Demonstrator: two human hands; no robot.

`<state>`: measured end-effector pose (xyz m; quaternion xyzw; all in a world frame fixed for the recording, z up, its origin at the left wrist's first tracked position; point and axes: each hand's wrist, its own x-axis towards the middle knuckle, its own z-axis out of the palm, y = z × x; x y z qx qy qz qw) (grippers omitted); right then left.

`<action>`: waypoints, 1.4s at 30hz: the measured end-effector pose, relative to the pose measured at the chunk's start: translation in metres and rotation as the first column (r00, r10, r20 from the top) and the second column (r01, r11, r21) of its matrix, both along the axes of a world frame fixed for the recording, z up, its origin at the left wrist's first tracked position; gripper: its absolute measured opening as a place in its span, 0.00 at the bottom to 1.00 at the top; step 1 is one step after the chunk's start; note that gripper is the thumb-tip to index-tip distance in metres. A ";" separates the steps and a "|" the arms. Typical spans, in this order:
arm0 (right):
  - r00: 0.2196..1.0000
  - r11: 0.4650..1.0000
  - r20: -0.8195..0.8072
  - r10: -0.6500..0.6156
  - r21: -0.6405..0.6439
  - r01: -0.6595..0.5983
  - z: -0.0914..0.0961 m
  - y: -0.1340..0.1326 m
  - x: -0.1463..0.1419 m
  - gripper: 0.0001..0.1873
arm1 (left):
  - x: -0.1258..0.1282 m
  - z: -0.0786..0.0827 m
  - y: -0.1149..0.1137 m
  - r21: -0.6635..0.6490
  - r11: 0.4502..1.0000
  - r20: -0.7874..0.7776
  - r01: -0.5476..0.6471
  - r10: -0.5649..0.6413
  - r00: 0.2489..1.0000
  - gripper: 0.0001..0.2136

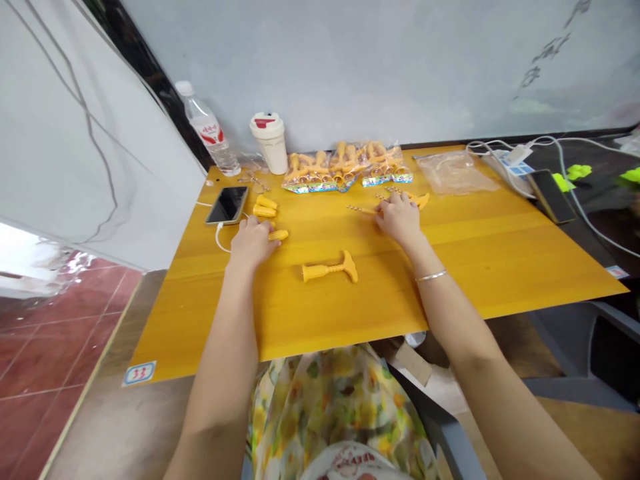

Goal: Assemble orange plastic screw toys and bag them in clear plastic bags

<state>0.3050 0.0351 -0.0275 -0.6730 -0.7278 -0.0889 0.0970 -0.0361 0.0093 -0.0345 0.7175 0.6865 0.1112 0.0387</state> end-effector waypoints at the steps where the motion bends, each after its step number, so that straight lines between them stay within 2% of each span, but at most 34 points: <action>1: 0.998 0.997 -0.003 0.065 0.047 -0.065 -0.002 0.000 -0.004 0.16 | 0.002 0.000 0.000 0.041 0.999 0.013 0.019 -0.019 1.000 0.11; 5: 0.960 0.948 0.001 0.280 0.159 -0.277 -0.009 -0.002 -0.020 0.14 | 0.018 0.002 0.000 0.237 0.962 0.226 0.139 -0.194 0.955 0.12; 7: 0.948 0.932 0.006 0.319 0.181 -0.315 -0.010 -0.004 -0.026 0.14 | 0.030 0.001 -0.001 0.241 0.957 0.355 0.165 -0.245 0.902 0.11; 9: 0.945 0.929 0.007 0.326 0.181 -0.321 -0.009 -0.006 -0.032 0.13 | 0.042 -0.002 -0.002 0.213 0.964 0.427 0.160 -0.239 0.872 0.10; 13: 0.937 0.924 0.019 0.348 0.160 -0.347 -0.006 -0.010 -0.037 0.13 | 0.054 -0.009 -0.003 0.223 0.967 0.461 0.122 -0.215 0.861 0.09; 20: 0.913 0.900 0.029 0.407 0.156 -0.406 -0.011 -0.009 -0.040 0.13 | 0.055 -0.013 -0.002 0.247 0.960 0.451 0.129 -0.231 0.862 0.10; 22: 0.889 0.878 0.009 0.457 0.156 -0.453 -0.012 -0.009 -0.042 0.13 | 0.056 -0.014 -0.002 0.249 0.957 0.444 0.148 -0.249 0.861 0.10; 24: 0.843 0.834 -0.033 0.537 0.173 -0.525 -0.014 -0.010 -0.044 0.12 | 0.059 -0.016 -0.002 0.253 0.948 0.443 0.191 -0.289 0.849 0.09; 26: 0.781 0.783 -0.112 0.614 0.208 -0.586 -0.015 -0.012 -0.046 0.11 | 0.061 -0.018 -0.001 0.259 0.937 0.460 0.234 -0.333 0.823 0.09; 28: 0.736 0.771 -0.234 0.636 0.238 -0.591 -0.016 -0.013 -0.047 0.12 | 0.062 -0.021 0.002 0.255 0.937 0.504 0.240 -0.341 0.793 0.11; 31: 0.687 0.812 -0.448 0.572 0.192 -0.551 -0.017 -0.013 -0.047 0.15 | 0.058 -0.026 0.008 0.229 0.956 0.596 0.186 -0.288 0.750 0.15; 34: 0.617 0.827 -0.600 0.509 0.144 -0.543 -0.016 -0.013 -0.047 0.21 | 0.054 -0.028 0.012 0.228 0.956 0.626 0.183 -0.287 0.725 0.16; 36: 0.520 0.837 -0.727 0.448 0.135 -0.531 -0.014 -0.014 -0.048 0.23 | 0.052 -0.027 0.011 0.244 0.944 0.604 0.220 -0.325 0.727 0.17; 39: 0.315 0.840 -0.917 0.247 0.040 -0.541 -0.011 -0.016 -0.053 0.26 | 0.054 -0.024 0.007 0.265 0.921 0.559 0.284 -0.387 0.733 0.17; 40: 0.267 0.837 -0.947 0.180 0.005 -0.548 -0.010 -0.016 -0.055 0.26 | 0.055 -0.023 0.006 0.269 0.915 0.548 0.301 -0.402 0.734 0.17; 42: 0.234 0.834 -0.967 0.099 -0.048 -0.549 -0.010 -0.017 -0.058 0.23 | 0.056 -0.023 0.004 0.277 0.905 0.529 0.323 -0.424 0.735 0.17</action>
